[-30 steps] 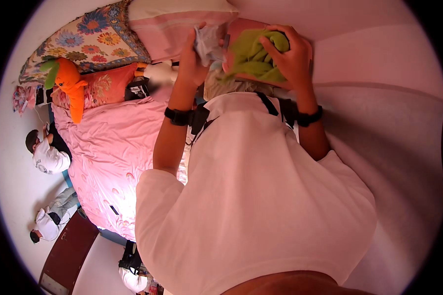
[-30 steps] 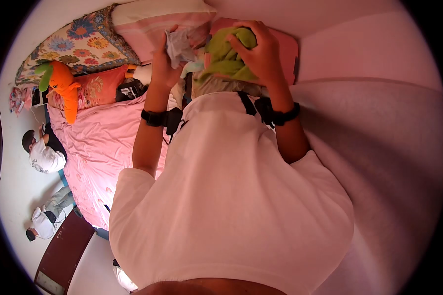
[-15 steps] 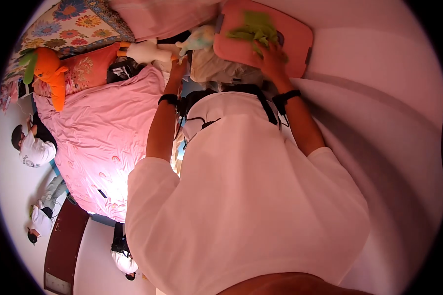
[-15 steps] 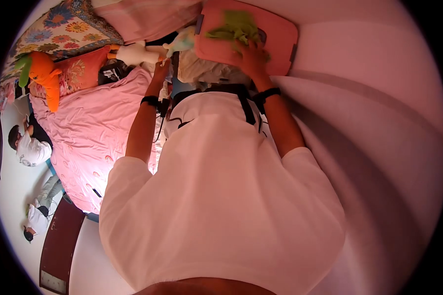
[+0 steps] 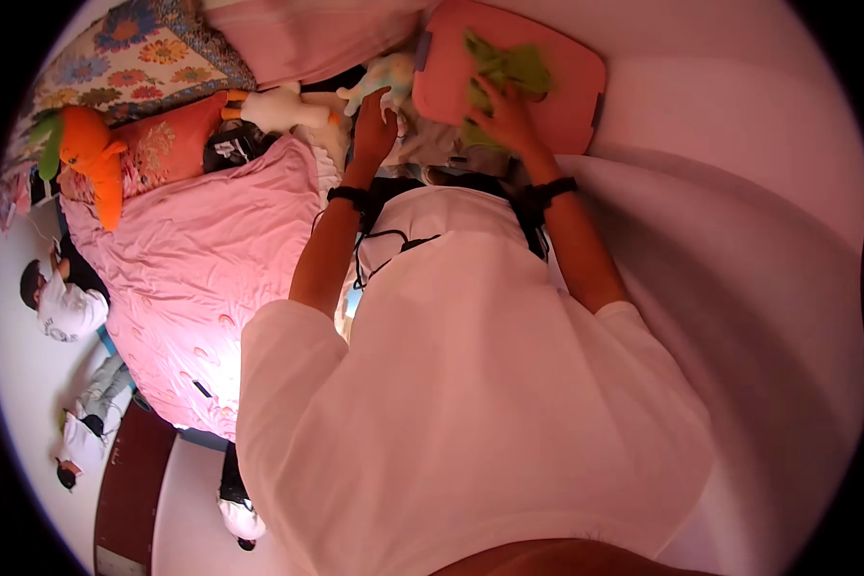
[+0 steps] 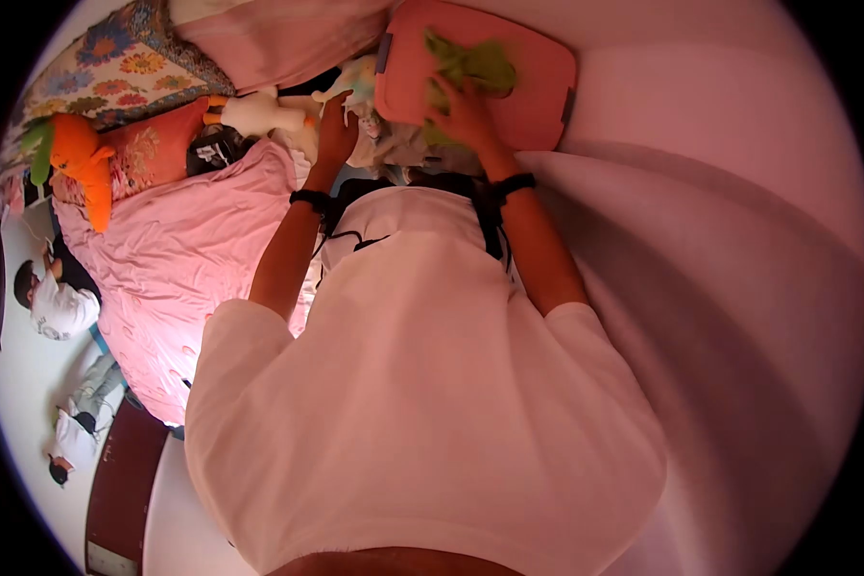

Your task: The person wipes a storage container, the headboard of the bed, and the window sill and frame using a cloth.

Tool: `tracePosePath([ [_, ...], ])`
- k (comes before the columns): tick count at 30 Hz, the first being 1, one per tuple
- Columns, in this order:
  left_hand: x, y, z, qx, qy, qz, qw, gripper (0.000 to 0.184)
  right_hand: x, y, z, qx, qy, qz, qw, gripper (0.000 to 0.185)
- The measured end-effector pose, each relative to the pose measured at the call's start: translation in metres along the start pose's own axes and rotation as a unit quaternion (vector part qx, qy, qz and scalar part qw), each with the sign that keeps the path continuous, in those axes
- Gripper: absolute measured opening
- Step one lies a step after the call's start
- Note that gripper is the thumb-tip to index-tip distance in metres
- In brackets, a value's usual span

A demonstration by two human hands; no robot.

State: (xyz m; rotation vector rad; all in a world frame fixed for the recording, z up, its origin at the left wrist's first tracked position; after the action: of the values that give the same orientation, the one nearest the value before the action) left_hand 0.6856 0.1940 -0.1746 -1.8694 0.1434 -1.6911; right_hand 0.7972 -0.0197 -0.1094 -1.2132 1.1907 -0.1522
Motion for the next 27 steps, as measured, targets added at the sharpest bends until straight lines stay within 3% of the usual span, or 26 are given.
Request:
tracePosePath([
  [1,0.039,-0.018,0.005,0.032,0.074,0.007,0.997,0.048,-0.011,0.007,0.006,0.012,0.007,0.004,1.000,0.066],
  [3,0.076,-0.025,0.015,0.011,0.119,0.010,0.993,0.049,-0.051,0.019,0.012,-0.001,-0.112,0.066,0.991,0.073],
  [4,0.096,-0.025,0.019,-0.012,0.150,0.014,0.989,0.051,-0.052,0.015,0.012,0.011,-0.104,0.066,0.992,0.073],
  [6,0.110,-0.014,0.027,-0.040,0.189,0.015,0.981,0.052,-0.033,0.030,0.012,-0.088,-0.002,0.049,0.995,0.079],
  [7,0.112,-0.002,0.032,-0.066,0.206,0.056,0.975,0.055,-0.029,0.022,0.007,-0.080,0.003,0.048,0.996,0.079],
  [9,0.097,0.025,0.036,-0.090,0.227,0.096,0.965,0.059,0.005,-0.002,-0.010,-0.003,0.060,-0.036,0.998,0.075],
  [11,0.066,0.065,0.036,-0.159,0.186,0.172,0.954,0.067,0.051,-0.025,-0.034,0.005,0.137,-0.179,0.974,0.074],
  [13,0.068,0.074,0.027,-0.146,0.189,0.209,0.948,0.072,0.092,-0.064,-0.065,0.076,0.155,-0.284,0.943,0.071],
  [15,0.068,0.075,0.028,-0.129,0.190,0.252,0.940,0.077,0.113,-0.095,-0.082,0.080,0.270,-0.298,0.912,0.072],
  [16,0.063,0.078,0.030,-0.153,0.171,0.253,0.940,0.080,0.118,-0.103,-0.076,0.084,0.267,-0.298,0.913,0.072],
  [18,0.053,0.080,0.029,-0.171,0.153,0.260,0.938,0.082,0.156,-0.112,-0.063,0.123,0.351,-0.251,0.894,0.070],
  [21,0.050,0.079,0.033,-0.168,0.183,0.244,0.937,0.091,0.151,-0.097,-0.008,0.167,0.308,-0.244,0.904,0.068],
  [23,0.053,0.078,0.033,-0.174,0.177,0.206,0.947,0.098,0.129,-0.069,0.040,0.162,0.216,-0.234,0.934,0.065],
  [27,0.061,0.072,0.032,-0.176,0.154,0.199,0.952,0.105,0.034,-0.004,0.107,0.062,-0.031,-0.108,0.992,0.048],
])
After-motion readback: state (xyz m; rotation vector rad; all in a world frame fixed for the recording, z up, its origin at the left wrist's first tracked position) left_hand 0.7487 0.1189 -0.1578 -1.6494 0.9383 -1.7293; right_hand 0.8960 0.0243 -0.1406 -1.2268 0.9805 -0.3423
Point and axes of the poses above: each hand's wrist, its own z-axis towards the middle knuckle, its own y-axis out of the palm, x = y × z, the point moved 9 cm from there along z, towards the middle knuckle, and after that the axes turned 2 degrees about z, right-handed, at the moved point
